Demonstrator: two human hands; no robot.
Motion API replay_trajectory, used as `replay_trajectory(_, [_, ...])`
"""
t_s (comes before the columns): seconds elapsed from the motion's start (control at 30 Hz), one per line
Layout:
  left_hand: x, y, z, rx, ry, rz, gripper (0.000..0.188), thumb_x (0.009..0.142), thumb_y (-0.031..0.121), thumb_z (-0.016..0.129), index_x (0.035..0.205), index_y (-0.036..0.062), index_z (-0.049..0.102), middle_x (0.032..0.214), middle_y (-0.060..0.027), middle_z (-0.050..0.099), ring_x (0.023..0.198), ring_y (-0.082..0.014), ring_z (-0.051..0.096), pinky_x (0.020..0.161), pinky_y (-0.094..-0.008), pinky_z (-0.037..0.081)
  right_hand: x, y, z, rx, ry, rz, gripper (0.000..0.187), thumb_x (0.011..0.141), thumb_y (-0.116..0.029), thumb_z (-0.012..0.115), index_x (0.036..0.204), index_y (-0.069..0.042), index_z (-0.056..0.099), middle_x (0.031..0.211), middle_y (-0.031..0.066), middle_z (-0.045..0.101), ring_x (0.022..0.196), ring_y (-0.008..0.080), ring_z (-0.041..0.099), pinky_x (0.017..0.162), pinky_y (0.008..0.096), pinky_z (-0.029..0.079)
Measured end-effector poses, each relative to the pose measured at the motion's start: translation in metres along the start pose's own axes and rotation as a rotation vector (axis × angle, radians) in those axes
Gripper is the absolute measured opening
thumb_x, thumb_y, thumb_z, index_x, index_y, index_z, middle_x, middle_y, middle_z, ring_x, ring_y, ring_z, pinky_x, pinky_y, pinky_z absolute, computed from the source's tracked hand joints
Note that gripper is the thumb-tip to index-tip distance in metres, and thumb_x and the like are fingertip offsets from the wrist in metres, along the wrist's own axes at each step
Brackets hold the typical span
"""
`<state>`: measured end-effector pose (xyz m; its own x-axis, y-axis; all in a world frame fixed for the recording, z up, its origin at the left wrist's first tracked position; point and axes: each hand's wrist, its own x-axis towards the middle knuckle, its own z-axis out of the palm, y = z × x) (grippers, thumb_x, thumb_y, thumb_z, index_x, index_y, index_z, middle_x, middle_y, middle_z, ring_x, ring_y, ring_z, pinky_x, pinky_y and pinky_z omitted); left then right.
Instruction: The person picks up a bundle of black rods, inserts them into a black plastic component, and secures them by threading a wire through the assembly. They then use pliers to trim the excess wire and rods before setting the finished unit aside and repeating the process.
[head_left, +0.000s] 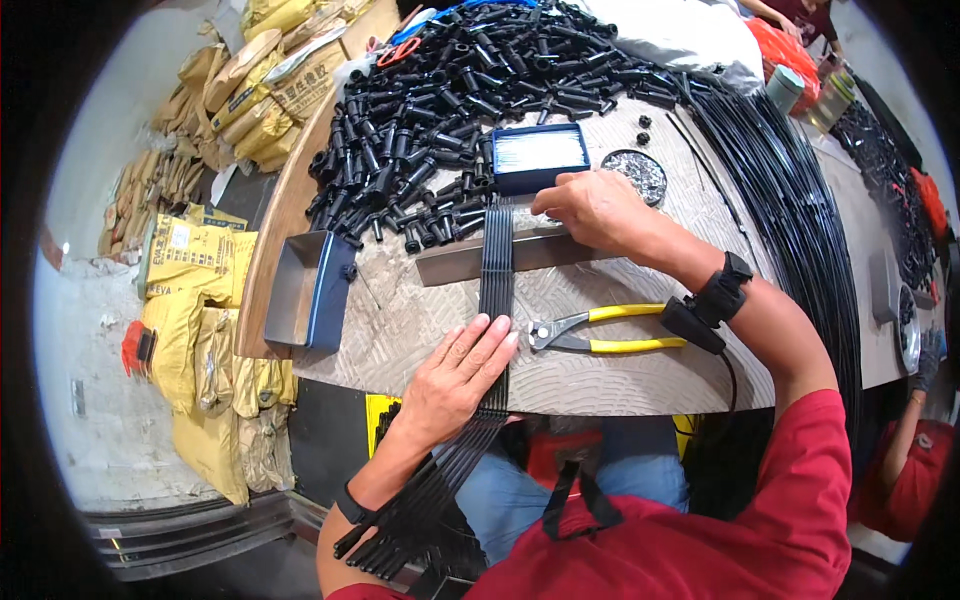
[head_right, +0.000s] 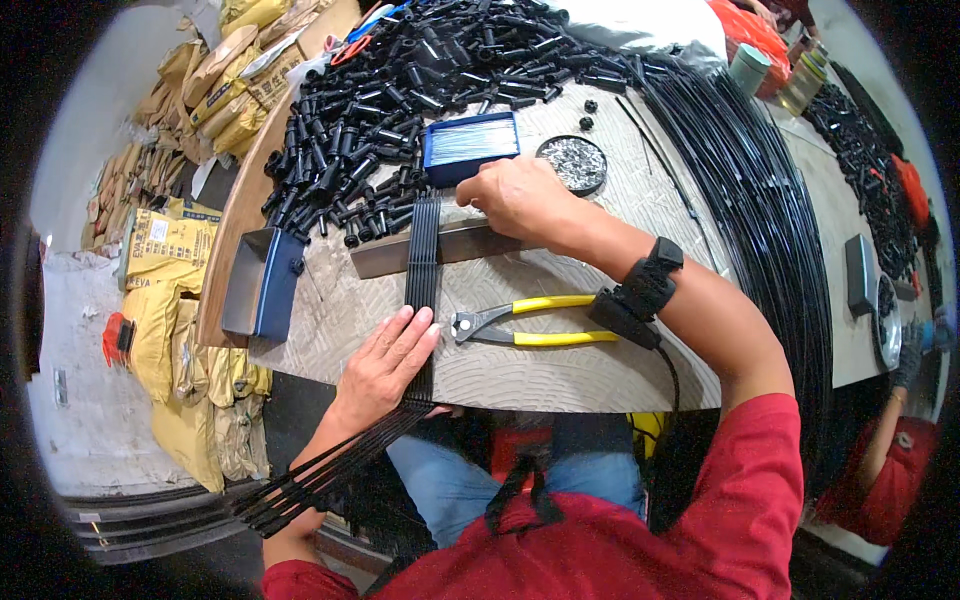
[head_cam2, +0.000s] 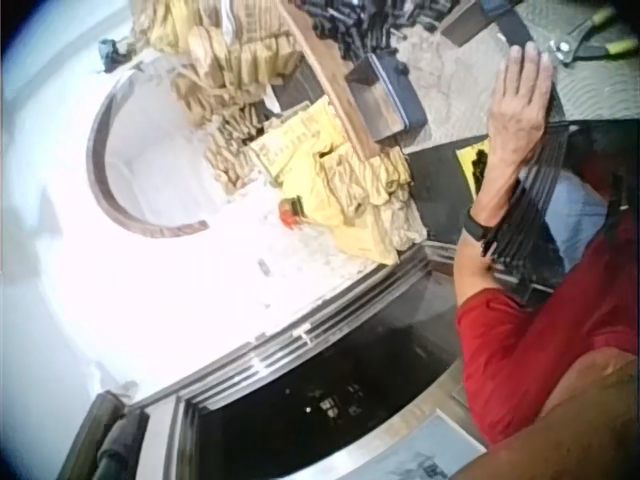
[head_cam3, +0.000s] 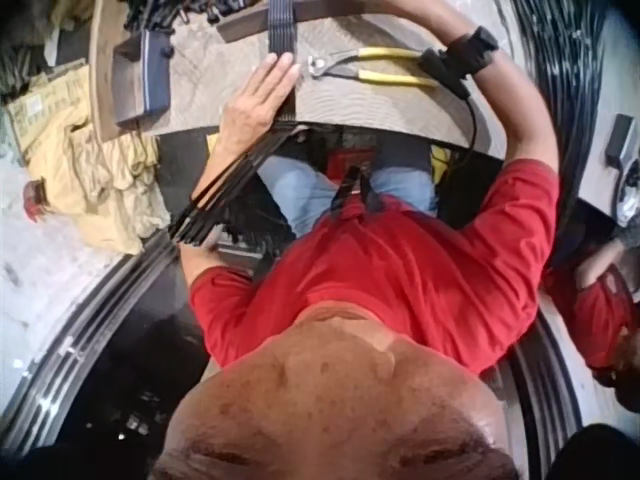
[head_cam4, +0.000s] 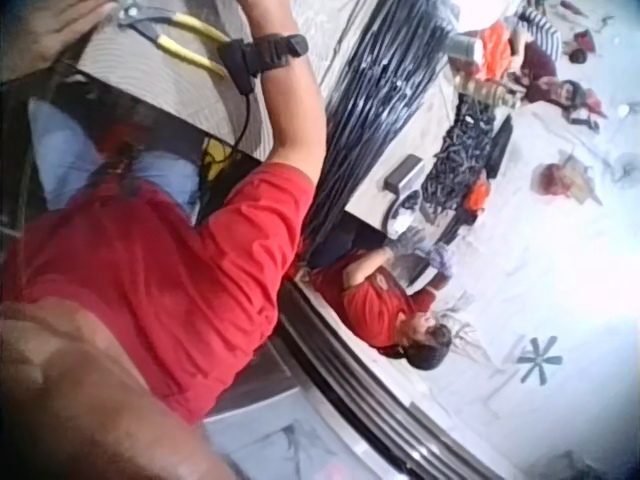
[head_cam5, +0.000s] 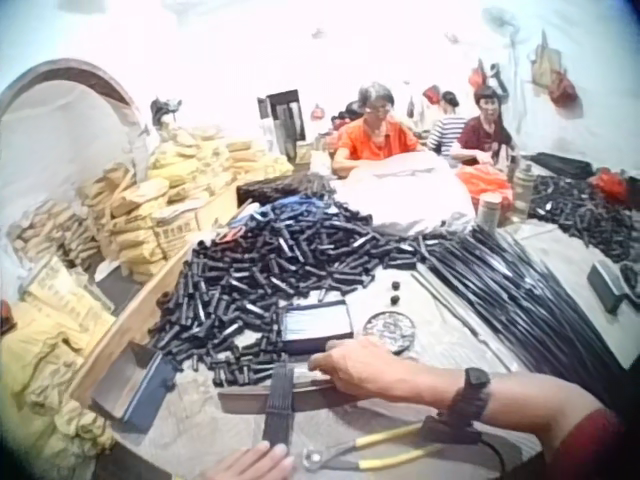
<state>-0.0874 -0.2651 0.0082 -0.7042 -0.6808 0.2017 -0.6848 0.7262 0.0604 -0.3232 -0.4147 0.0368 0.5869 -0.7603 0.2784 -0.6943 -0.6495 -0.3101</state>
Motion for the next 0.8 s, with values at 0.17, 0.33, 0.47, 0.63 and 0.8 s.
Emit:
replay_trajectory(0.17, [0.0005, 0.0017, 0.0006, 0.008, 0.012, -0.004, 0.047, 0.079, 0.022, 0.048, 0.124, 0.0068, 0.045, 0.133, -0.0100, 0.039, 0.122, -0.0273, 0.038, 0.099, -0.0392, 0.034, 0.0021, 0.0024, 0.0026, 0.026, -0.008, 0.010, 0.014, 0.080, -0.013, 0.055, 0.089, -0.011, 0.065, 0.076, 0.0115, 0.061, 0.070, 0.0308, 0.060, 0.061, 0.0402, 0.046])
replay_trajectory(0.33, [-0.0009, -0.0003, 0.0037, 0.067, 0.014, 0.003, 0.049, 0.078, 0.025, 0.051, 0.123, 0.0066, 0.046, 0.133, -0.0105, 0.040, 0.122, -0.0278, 0.039, 0.098, -0.0397, 0.034, 0.0025, -0.0002, 0.0008, 0.037, -0.001, 0.007, 0.016, 0.077, -0.011, 0.054, 0.090, -0.012, 0.064, 0.080, 0.0111, 0.063, 0.074, 0.0298, 0.061, 0.062, 0.0411, 0.047])
replay_trajectory(0.47, [0.0025, 0.0046, -0.0018, -0.033, 0.015, -0.023, 0.056, 0.076, 0.033, 0.056, 0.123, 0.0063, 0.046, 0.132, -0.0110, 0.040, 0.121, -0.0284, 0.039, 0.098, -0.0400, 0.034, 0.0025, -0.0006, 0.0003, -0.009, -0.043, 0.037, 0.022, 0.074, -0.008, 0.054, 0.093, -0.013, 0.064, 0.083, 0.0101, 0.064, 0.078, 0.0283, 0.062, 0.064, 0.0413, 0.047])
replay_trajectory(0.63, [0.0034, 0.0045, -0.0017, -0.042, 0.034, -0.018, 0.065, 0.071, 0.042, 0.061, 0.123, 0.0052, 0.045, 0.132, -0.0119, 0.040, 0.121, -0.0291, 0.039, 0.098, -0.0400, 0.034, 0.0029, 0.0010, 0.0021, -0.010, -0.042, 0.030, 0.017, 0.080, -0.015, 0.054, 0.094, -0.013, 0.064, 0.079, 0.0125, 0.062, 0.075, 0.0307, 0.061, 0.062, 0.0413, 0.046])
replay_trajectory(0.8, [0.0009, 0.0007, 0.0011, 0.025, 0.035, -0.002, 0.064, 0.072, 0.041, 0.060, 0.122, 0.0047, 0.046, 0.131, -0.0120, 0.041, 0.121, -0.0291, 0.039, 0.098, -0.0398, 0.034, 0.0027, -0.0044, -0.0013, 0.000, -0.069, 0.011, 0.018, 0.080, -0.014, 0.054, 0.096, -0.013, 0.064, 0.079, 0.0129, 0.063, 0.075, 0.0306, 0.061, 0.063, 0.0409, 0.047])
